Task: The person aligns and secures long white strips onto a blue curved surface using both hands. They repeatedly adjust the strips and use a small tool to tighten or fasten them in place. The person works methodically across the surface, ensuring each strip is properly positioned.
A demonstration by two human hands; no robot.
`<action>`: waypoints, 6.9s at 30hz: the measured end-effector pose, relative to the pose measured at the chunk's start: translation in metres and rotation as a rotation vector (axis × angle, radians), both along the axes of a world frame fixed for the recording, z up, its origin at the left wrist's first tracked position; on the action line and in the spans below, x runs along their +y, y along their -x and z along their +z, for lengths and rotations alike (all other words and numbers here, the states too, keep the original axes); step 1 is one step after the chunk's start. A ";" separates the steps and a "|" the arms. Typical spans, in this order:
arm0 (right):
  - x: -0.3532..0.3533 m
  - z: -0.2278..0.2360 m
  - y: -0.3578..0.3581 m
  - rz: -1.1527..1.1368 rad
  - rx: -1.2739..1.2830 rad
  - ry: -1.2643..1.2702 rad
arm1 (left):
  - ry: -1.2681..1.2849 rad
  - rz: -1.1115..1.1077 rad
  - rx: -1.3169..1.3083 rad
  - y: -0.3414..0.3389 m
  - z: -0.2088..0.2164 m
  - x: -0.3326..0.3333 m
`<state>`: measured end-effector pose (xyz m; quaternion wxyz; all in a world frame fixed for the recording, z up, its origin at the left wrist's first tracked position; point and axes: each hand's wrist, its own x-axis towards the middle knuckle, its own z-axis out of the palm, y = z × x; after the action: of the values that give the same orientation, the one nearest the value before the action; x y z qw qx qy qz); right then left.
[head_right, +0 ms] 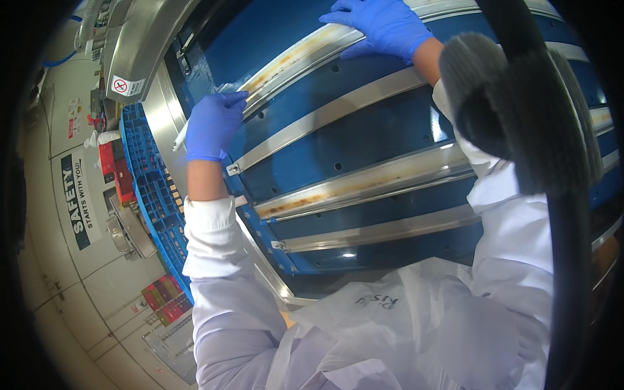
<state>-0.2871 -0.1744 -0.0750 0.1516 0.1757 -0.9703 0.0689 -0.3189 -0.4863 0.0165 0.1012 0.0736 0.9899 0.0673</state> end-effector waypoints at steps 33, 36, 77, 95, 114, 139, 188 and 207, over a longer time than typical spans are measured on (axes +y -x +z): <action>0.006 0.000 0.000 0.035 0.038 0.084 | 0.046 -0.019 0.024 -0.016 0.012 0.062; 0.008 0.002 0.000 0.029 0.034 0.077 | 0.061 0.011 0.011 -0.017 0.016 0.068; 0.008 -0.005 -0.001 0.022 0.088 0.086 | 0.122 -0.153 0.089 -0.012 0.005 0.072; 0.011 -0.012 -0.002 0.049 0.153 0.116 | 0.012 -0.124 0.053 -0.019 0.009 0.097; 0.006 -0.016 0.000 0.016 0.155 0.076 | 0.088 -0.097 0.058 -0.017 0.004 0.106; 0.009 -0.017 0.001 0.041 0.154 0.056 | 0.112 -0.099 0.018 -0.019 0.006 0.115; 0.005 -0.016 0.001 0.053 0.143 0.012 | -0.406 0.123 -0.238 0.007 -0.012 0.032; -0.027 0.005 -0.037 -0.100 0.010 -0.087 | -0.541 0.404 -0.154 -0.311 0.002 -0.142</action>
<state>-0.2496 -0.2016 -0.0702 0.1518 0.1338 -0.9791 0.0182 -0.0080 -0.6281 0.0183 0.1371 -0.1050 0.9201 0.3515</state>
